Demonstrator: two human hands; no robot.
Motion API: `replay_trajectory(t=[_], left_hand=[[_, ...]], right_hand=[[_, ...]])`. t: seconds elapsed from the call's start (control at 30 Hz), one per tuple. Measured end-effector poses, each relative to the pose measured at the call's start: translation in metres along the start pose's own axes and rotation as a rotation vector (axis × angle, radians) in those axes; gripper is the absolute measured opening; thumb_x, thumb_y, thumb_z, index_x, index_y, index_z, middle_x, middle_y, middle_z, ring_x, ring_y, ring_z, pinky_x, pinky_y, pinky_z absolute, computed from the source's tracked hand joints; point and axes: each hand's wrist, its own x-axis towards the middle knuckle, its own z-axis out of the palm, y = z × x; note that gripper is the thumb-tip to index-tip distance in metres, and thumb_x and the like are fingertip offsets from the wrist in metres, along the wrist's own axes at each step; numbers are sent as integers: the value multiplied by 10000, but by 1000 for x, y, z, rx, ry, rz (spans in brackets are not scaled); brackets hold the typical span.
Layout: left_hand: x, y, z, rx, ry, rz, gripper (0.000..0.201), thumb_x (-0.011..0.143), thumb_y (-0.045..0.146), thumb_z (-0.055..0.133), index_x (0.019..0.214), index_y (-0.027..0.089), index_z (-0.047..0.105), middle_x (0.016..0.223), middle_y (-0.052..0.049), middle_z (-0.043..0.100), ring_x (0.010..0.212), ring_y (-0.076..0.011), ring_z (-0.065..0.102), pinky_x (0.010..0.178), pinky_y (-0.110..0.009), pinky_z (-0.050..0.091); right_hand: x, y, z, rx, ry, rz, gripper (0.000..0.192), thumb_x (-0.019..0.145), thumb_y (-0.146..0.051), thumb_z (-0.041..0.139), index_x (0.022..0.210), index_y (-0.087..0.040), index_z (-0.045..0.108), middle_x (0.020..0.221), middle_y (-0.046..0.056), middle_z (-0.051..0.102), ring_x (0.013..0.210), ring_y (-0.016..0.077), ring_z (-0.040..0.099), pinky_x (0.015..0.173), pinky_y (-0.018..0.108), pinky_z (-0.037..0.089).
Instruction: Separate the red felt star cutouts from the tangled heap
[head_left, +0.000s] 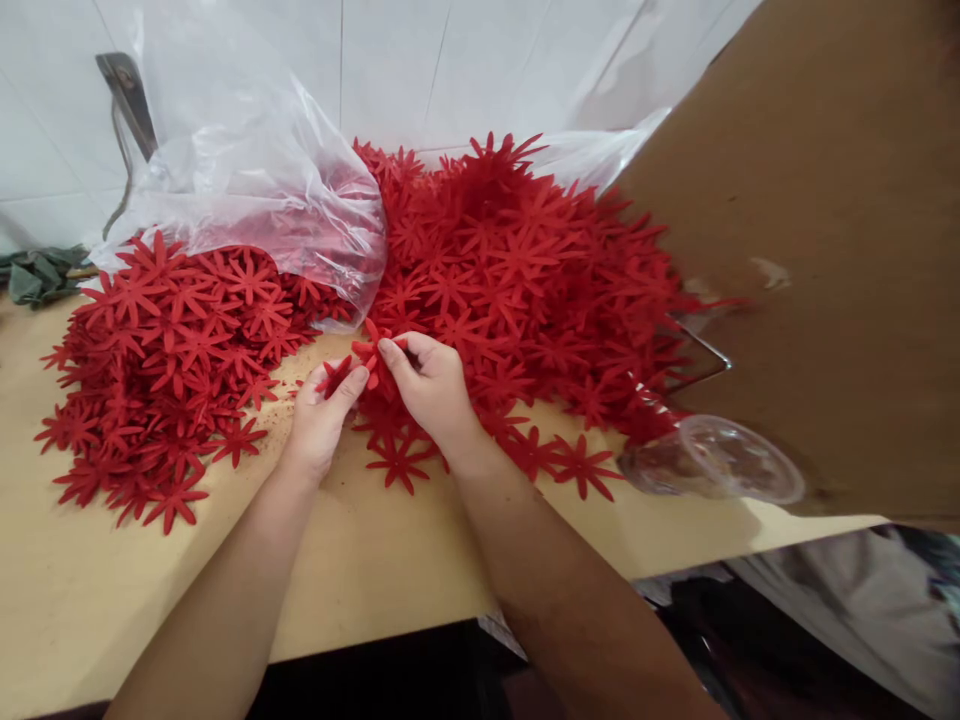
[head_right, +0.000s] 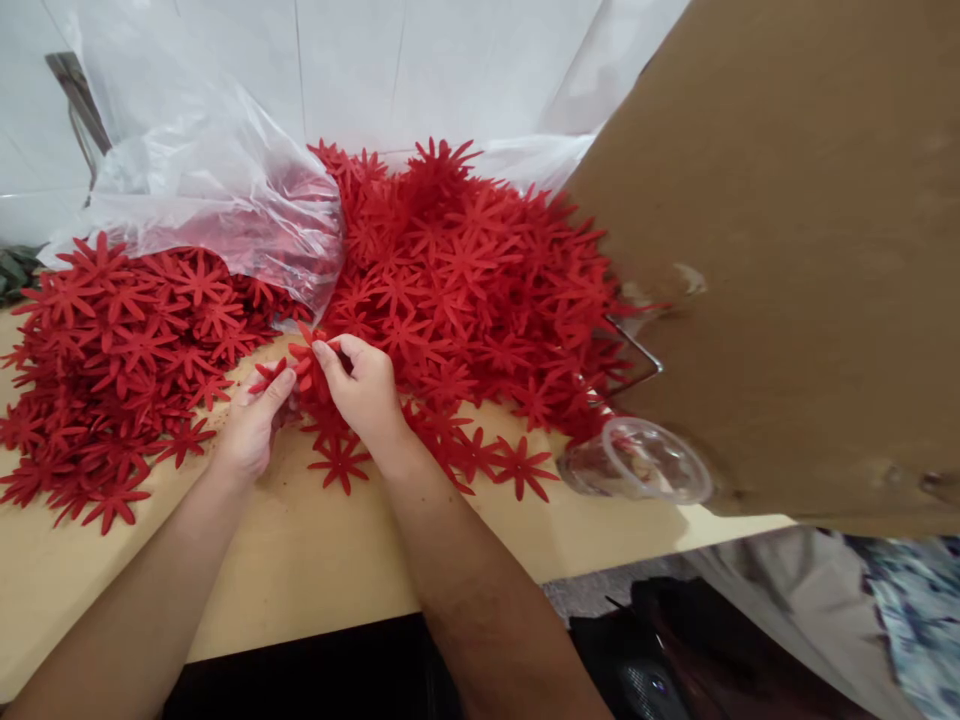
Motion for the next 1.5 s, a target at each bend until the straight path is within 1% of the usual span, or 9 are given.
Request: replay_trajectory(t=[0.17,0.3,0.5,0.63,0.77,0.9,1.0,1.33,1.5], left_hand=[[3,-5,0,13,49,47,316,509,182,744,794,151,613,799,7,675,760,-97,600,805,-249,458],[3,-7,-1,13,34,28,281,540,217,730,784,149,608,779,4,675,708,-95,597,790,-270,470],[2,-6,-3,-5,74,4,290,550,261,745,761,148,581,695,18,651,646,-93,588,721,-258,485],[4,-5,-4,-18,76,29,247,556,256,743,712,145,587,668,24,641,637,-85,581,708,-240,483],[3,-4,-3,-29,51,23,253,575,263,732,772,154,615,705,29,656,610,-74,570,692,-237,479],[3,-4,-3,-10,56,41,264,585,294,722,779,145,621,707,12,661,628,-92,582,670,-238,470],[5,-4,-4,-5,89,48,284,564,315,734,754,145,610,682,17,654,608,-86,572,672,-239,469],[1,-4,0,88,44,35,316,498,264,766,706,145,560,631,50,592,599,-59,524,658,-215,433],[4,-5,-2,50,89,21,356,497,267,763,770,147,570,706,33,614,652,-70,545,709,-232,442]], right_hand=[[-5,4,7,-99,-47,-73,297,822,-364,469,600,-170,501,554,-20,466,536,92,426,533,242,356],[-5,0,7,-87,116,-156,161,803,-308,509,737,-171,561,706,14,578,665,116,526,642,258,422],[8,12,-7,2,399,-57,194,812,-348,490,718,-182,523,601,-22,506,545,93,478,550,240,417],[12,22,-15,-151,510,-157,259,753,-324,564,958,-167,551,929,87,583,828,176,570,742,350,473],[3,6,-9,-287,375,-279,329,754,-323,574,1043,-165,572,1088,123,572,1079,232,491,949,438,380],[-6,-5,5,15,-15,-89,203,770,-347,559,871,-177,608,823,50,638,769,157,589,731,323,488],[-8,-2,12,158,-112,28,151,749,-318,576,734,-169,595,695,16,622,646,126,568,639,280,475],[0,2,11,307,252,33,90,735,-269,568,719,-182,551,668,-22,558,625,91,507,627,241,437],[0,4,8,214,216,55,240,775,-343,537,613,-181,467,550,-53,424,516,65,381,511,216,344]])
